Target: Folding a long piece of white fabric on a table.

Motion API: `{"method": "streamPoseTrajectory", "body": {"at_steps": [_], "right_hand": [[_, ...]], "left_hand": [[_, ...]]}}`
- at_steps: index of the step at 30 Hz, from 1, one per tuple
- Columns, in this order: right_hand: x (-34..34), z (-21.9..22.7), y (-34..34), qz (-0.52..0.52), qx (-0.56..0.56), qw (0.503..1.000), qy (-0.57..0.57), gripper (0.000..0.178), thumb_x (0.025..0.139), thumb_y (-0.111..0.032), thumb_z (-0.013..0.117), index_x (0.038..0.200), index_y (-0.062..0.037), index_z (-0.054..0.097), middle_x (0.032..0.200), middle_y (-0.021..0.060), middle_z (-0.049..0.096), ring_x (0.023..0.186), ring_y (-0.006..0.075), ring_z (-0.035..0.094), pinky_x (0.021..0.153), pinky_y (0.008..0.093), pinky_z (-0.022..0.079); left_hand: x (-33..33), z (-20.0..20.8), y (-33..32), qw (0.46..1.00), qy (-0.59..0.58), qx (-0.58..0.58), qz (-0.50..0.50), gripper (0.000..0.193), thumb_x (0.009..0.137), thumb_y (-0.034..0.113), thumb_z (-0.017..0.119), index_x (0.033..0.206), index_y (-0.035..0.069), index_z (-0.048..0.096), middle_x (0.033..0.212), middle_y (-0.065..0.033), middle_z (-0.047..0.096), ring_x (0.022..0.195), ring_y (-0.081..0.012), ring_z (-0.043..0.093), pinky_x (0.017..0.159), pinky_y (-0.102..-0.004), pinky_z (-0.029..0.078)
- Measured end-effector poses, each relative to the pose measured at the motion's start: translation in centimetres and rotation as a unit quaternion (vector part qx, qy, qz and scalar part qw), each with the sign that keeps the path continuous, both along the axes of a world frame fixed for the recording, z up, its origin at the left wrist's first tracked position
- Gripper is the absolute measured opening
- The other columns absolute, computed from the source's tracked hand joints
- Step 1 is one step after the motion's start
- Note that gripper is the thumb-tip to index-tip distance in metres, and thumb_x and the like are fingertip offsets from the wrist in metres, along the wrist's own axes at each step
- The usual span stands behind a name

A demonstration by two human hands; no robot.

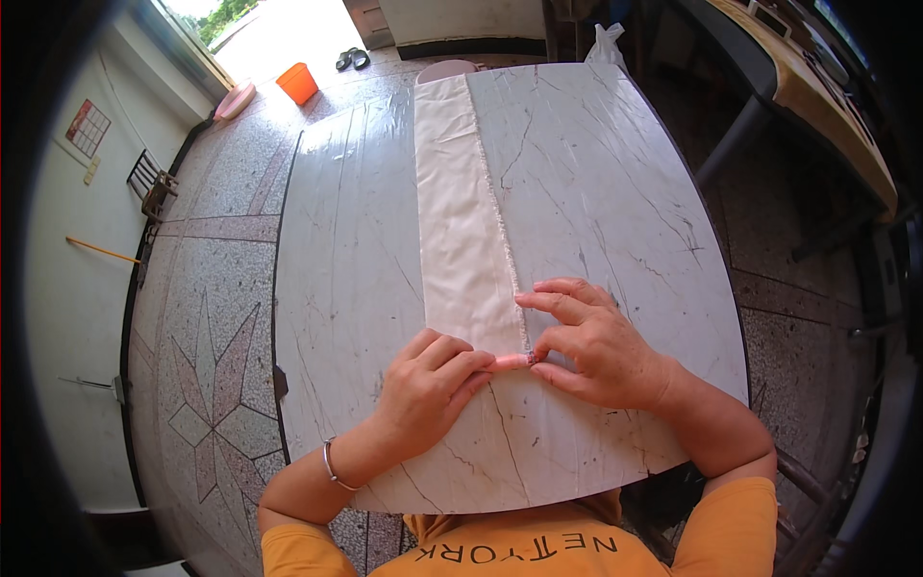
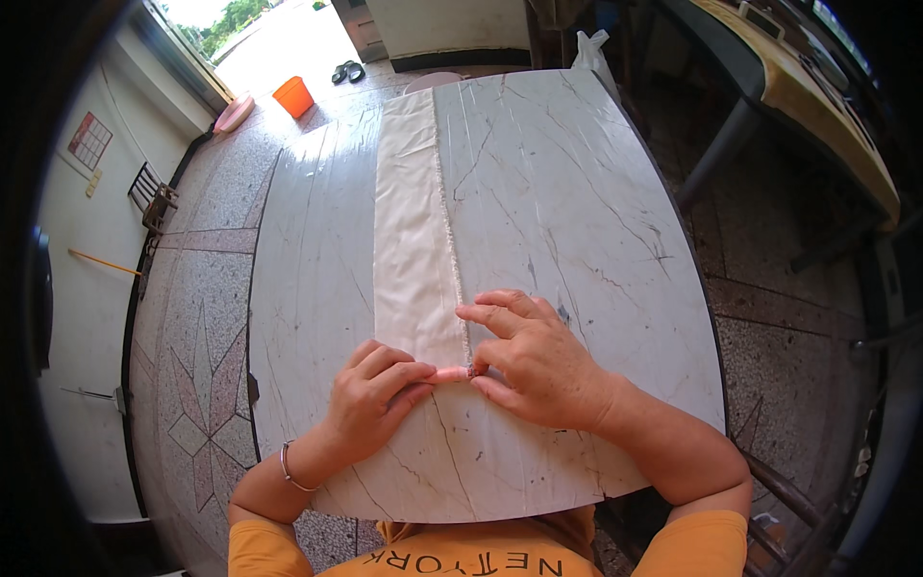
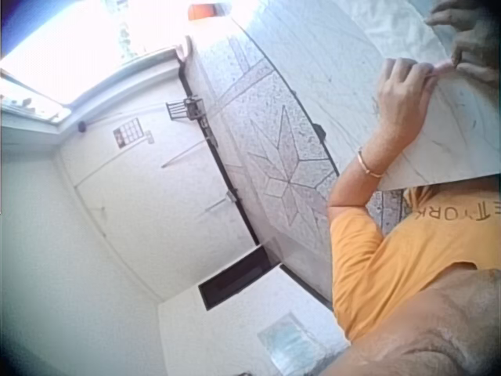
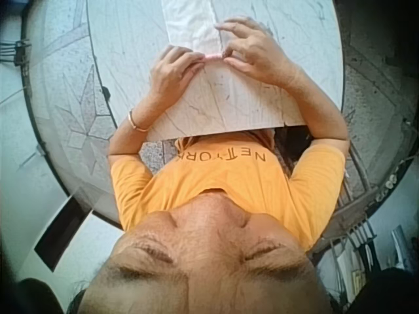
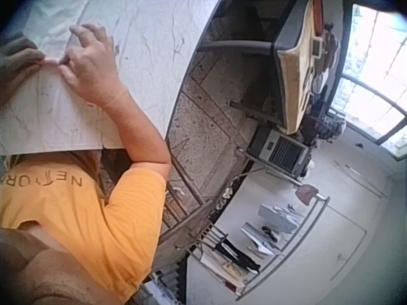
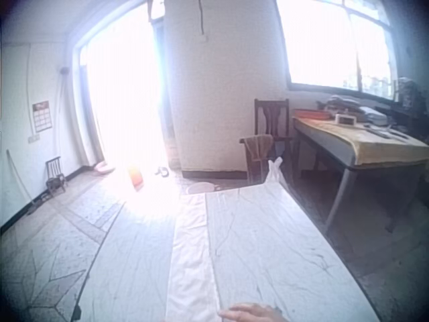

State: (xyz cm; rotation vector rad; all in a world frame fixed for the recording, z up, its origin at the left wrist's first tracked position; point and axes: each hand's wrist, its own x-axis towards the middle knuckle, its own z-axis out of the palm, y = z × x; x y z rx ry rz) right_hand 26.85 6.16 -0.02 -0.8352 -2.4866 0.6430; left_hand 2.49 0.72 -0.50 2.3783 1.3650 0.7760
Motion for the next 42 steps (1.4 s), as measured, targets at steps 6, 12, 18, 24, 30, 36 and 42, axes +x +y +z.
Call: {"method": "streamPoseTrajectory", "body": {"at_steps": [6,12,18,24,30,36,42], "right_hand": [[0.2,-0.2,0.2,-0.006,-0.028,0.999,0.018,0.012,0.083,-0.018,0.075,0.078,-0.0079,0.073,0.136,0.0138,0.059,0.135,0.0312,0.043,0.108,0.0450,0.034],[0.1,-0.6,0.0,-0.012,-0.079,0.996,0.044,0.011,0.081,-0.020,0.077,0.077,-0.0097,0.075,0.138,0.0122,0.059,0.135,0.0303,0.043,0.109,0.0460,0.030],[-0.3,-1.0,-0.3,-0.021,-0.080,0.995,0.049,0.010,0.081,-0.020,0.078,0.075,-0.0124,0.075,0.140,0.0095,0.058,0.136,0.0283,0.043,0.109,0.0474,0.027],[-0.6,-1.2,-0.3,-0.021,-0.080,0.995,0.058,0.009,0.080,-0.021,0.078,0.076,-0.0133,0.076,0.141,0.0086,0.058,0.138,0.0275,0.041,0.109,0.0477,0.025],[-0.6,-1.0,-0.6,-0.033,-0.079,0.996,0.038,0.007,0.080,-0.020,0.076,0.078,-0.0139,0.076,0.143,0.0088,0.055,0.139,0.0282,0.039,0.111,0.0482,0.023],[-0.8,-1.3,-0.7,-0.027,-0.078,0.995,0.058,0.006,0.081,-0.018,0.075,0.079,-0.0133,0.075,0.143,0.0095,0.055,0.139,0.0296,0.039,0.111,0.0485,0.023],[-0.8,-1.1,-0.5,-0.021,-0.050,0.998,0.038,0.011,0.081,-0.020,0.076,0.086,-0.0136,0.069,0.143,0.0114,0.053,0.138,0.0309,0.039,0.111,0.0486,0.024]], "left_hand": [[0.7,0.6,0.0,0.998,0.052,0.035,0.005,0.016,0.078,0.013,0.078,0.093,0.011,0.072,0.088,-0.0026,0.066,0.083,-0.0225,0.060,0.073,-0.0348,0.049],[0.7,-0.2,0.4,0.999,-0.042,-0.007,-0.002,0.015,0.077,0.011,0.080,0.090,0.009,0.073,0.086,-0.0033,0.067,0.080,-0.0219,0.060,0.071,-0.0336,0.049],[0.8,-0.4,0.4,0.997,-0.073,-0.029,-0.010,0.012,0.079,0.013,0.079,0.089,0.010,0.074,0.084,-0.0015,0.068,0.079,-0.0215,0.060,0.073,-0.0342,0.049],[0.8,-0.6,0.6,0.996,-0.079,-0.037,-0.013,0.012,0.078,0.014,0.079,0.089,0.012,0.074,0.085,-0.0010,0.067,0.080,-0.0211,0.059,0.074,-0.0342,0.048],[1.1,-0.5,0.5,0.999,-0.042,0.005,-0.013,0.015,0.076,0.010,0.081,0.089,0.012,0.074,0.085,-0.0014,0.068,0.078,-0.0209,0.059,0.071,-0.0326,0.048],[0.9,-1.0,0.5,0.997,-0.072,-0.030,-0.008,0.012,0.081,0.014,0.077,0.092,0.012,0.074,0.086,-0.0005,0.065,0.082,-0.0216,0.058,0.075,-0.0347,0.046],[1.0,-1.1,0.3,0.998,-0.068,-0.006,-0.013,0.012,0.081,0.014,0.076,0.092,0.012,0.074,0.086,-0.0009,0.066,0.082,-0.0220,0.059,0.074,-0.0349,0.046]]}}
